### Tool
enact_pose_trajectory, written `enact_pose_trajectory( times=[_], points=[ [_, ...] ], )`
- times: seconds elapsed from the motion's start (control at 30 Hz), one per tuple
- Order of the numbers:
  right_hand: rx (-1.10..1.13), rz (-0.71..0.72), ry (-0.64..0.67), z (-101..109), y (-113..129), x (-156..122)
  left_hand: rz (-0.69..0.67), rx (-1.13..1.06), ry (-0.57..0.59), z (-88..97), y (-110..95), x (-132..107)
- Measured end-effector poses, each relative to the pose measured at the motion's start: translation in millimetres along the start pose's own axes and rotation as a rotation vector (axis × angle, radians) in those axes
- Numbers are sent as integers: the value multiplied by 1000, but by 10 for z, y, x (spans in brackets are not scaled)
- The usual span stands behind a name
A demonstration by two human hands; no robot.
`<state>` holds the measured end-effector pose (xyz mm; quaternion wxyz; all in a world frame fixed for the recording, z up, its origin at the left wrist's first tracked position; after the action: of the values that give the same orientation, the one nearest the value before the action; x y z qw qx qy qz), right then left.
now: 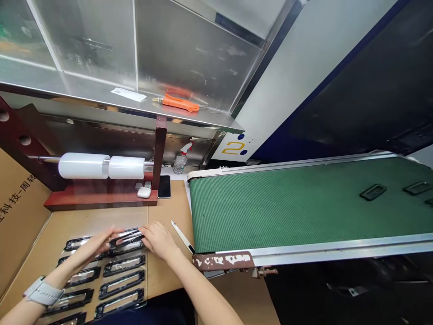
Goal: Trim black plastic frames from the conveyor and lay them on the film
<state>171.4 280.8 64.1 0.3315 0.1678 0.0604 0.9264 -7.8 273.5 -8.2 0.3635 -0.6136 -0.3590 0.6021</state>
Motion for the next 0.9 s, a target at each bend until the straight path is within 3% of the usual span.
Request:
enact_pose_trajectory(
  times=[0.07, 0.13, 0.2, 0.33, 0.67, 0.77, 0.9],
  points=[
    [-23, -94, -8, -87, -173, 50, -100, -46, -179, 266, -48, 238],
    [-48, -161, -7, -197, -285, 112, -166, -97, -273, 401, -48, 443],
    [-70, -210, 3, -314, -348, 186, -176, -141, -283, 416, -6, 610],
    [-92, -259, 28, -500, -398, 340, -66, -213, -178, 311, 133, 782],
    [-52, -282, 88, -729, -462, 456, 88, -198, 34, 224, 133, 763],
    [-35, -290, 90, -773, -466, 448, 37, -127, -8, 253, 120, 755],
    [1, -320, 70, -792, -488, 435, -149, 50, -211, 262, 176, 542]
  ],
)
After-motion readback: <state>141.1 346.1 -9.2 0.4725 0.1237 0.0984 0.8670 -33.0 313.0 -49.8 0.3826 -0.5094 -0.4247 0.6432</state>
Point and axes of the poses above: each hand's wrist, its own x-axis towards the middle knuckle, its own z-axis out of the back of the hand, y = z × x, the point moved 10 cm from there along x, towards the middle knuckle, and after that the axes turned 8 degrees about -x, right-handed, at the moved point
